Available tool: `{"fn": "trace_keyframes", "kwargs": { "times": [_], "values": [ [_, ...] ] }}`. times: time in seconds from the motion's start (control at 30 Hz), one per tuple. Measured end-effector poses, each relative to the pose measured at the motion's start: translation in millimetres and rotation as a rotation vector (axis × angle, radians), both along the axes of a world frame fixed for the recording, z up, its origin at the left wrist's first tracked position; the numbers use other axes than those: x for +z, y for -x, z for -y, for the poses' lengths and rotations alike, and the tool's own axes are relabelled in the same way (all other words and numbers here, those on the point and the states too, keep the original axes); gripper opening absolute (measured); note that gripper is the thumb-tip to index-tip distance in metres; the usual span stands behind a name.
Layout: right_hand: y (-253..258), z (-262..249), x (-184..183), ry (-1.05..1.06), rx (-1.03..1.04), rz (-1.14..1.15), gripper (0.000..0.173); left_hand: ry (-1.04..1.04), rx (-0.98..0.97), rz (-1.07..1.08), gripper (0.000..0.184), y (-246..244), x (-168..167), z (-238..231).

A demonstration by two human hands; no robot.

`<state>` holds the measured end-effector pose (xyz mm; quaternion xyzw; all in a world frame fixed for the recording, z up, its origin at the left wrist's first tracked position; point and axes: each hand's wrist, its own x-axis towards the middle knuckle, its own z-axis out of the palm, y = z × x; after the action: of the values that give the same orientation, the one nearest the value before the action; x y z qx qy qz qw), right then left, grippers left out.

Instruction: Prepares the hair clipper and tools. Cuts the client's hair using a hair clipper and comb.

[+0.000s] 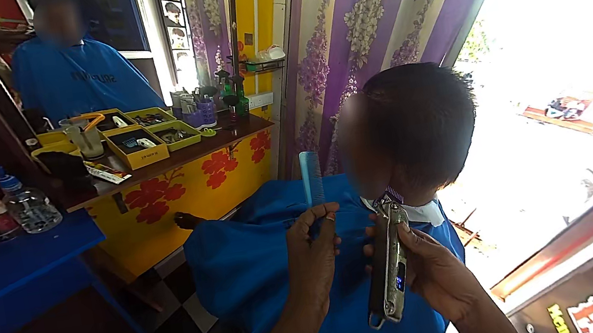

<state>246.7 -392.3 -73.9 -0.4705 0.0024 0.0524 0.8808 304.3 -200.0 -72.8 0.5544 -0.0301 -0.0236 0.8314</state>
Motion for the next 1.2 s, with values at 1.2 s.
{"fn": "trace_keyframes", "kwargs": {
  "times": [1.2],
  "values": [
    [-16, -6, -3, -0.048, -0.183, 0.167, 0.040, -0.019, 0.007, -0.007, 0.015, -3, -1, -1]
  ]
}}
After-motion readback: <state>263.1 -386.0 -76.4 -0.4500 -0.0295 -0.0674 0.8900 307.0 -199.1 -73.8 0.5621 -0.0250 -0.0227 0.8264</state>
